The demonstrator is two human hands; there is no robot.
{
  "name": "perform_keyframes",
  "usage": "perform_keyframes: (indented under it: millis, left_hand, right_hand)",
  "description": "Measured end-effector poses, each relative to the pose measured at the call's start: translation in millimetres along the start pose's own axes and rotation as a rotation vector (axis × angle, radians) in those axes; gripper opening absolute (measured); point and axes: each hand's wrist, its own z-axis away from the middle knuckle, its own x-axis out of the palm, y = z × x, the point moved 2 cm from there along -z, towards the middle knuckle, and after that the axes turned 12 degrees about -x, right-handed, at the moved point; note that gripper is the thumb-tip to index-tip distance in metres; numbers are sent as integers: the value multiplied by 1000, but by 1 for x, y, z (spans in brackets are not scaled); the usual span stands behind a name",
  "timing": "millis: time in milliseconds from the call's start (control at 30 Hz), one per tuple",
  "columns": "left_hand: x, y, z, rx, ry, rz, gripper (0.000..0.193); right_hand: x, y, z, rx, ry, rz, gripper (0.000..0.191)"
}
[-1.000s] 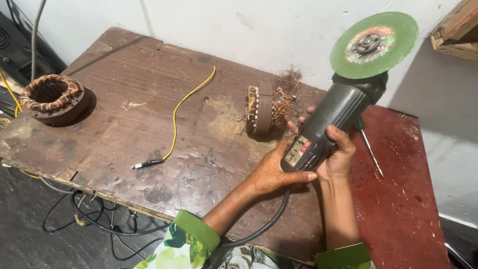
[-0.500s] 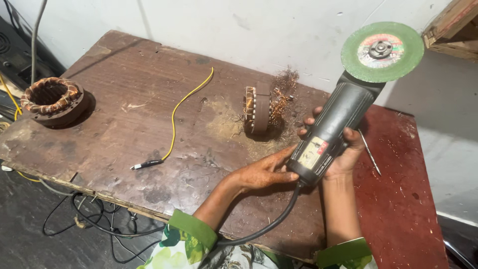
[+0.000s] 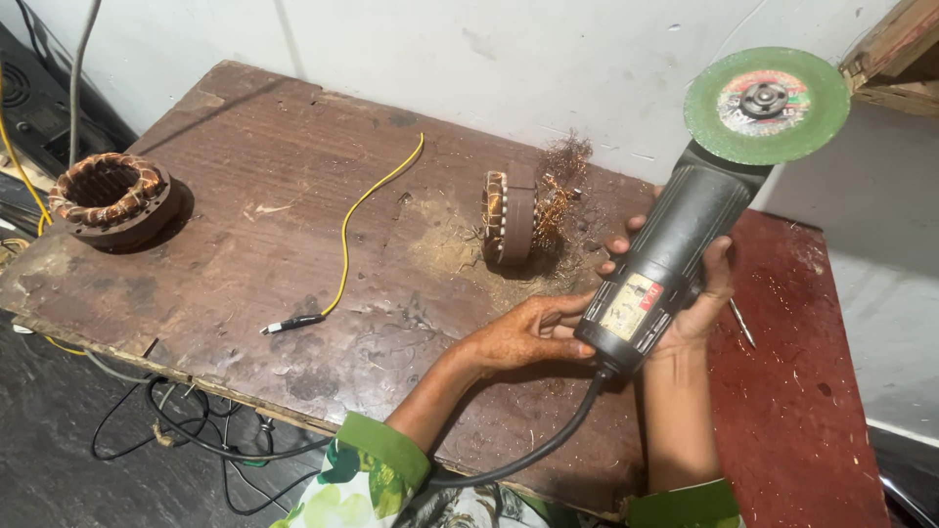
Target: The person uses an angle grinder to grind the surface of a cylindrical motor stator, rotating it to access different areas. After grinding, they pull away loose copper wire strands from the stator by hand.
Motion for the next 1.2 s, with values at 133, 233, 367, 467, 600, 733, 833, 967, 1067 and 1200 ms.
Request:
perform_keyframes:
  millis: [133, 233, 367, 467, 600, 733, 833, 967, 1067, 1200]
  left_hand:
    - [-2, -1, 1, 5, 8, -8, 85]
    - [-2, -1, 2, 6, -50, 113, 84]
    - [0, 0, 3, 3, -74, 166, 82]
    - [2, -1, 2, 4, -68, 156, 81]
    - [1, -1, 2, 17, -79, 140, 80]
    - [0, -1, 1, 19, -77, 155, 78]
    - [1, -1, 1, 12, -73, 168, 76]
    - [2, 1, 4, 2, -67, 175, 72]
    - [2, 3, 5, -10, -51, 175, 71]
    - [1, 1, 4, -15, -55, 207, 71]
  right_hand:
    - [-1, 2, -1, 26, -8, 66, 66]
    - [0, 2, -3, 45, 14, 94, 68]
    - [3, 1, -2, 18, 54, 87, 74]
    - [5, 0, -3, 34, 4, 109, 66]
    - [6, 1, -1, 31, 35, 118, 71]
    - [4, 2, -2, 36, 40, 119, 67]
    - [0, 3, -3, 40, 69, 127, 69]
    - [-4, 5, -4, 66, 74, 114, 70]
    - [-8, 7, -4, 79, 114, 115, 71]
    - [-12, 9, -4, 80, 130, 116, 71]
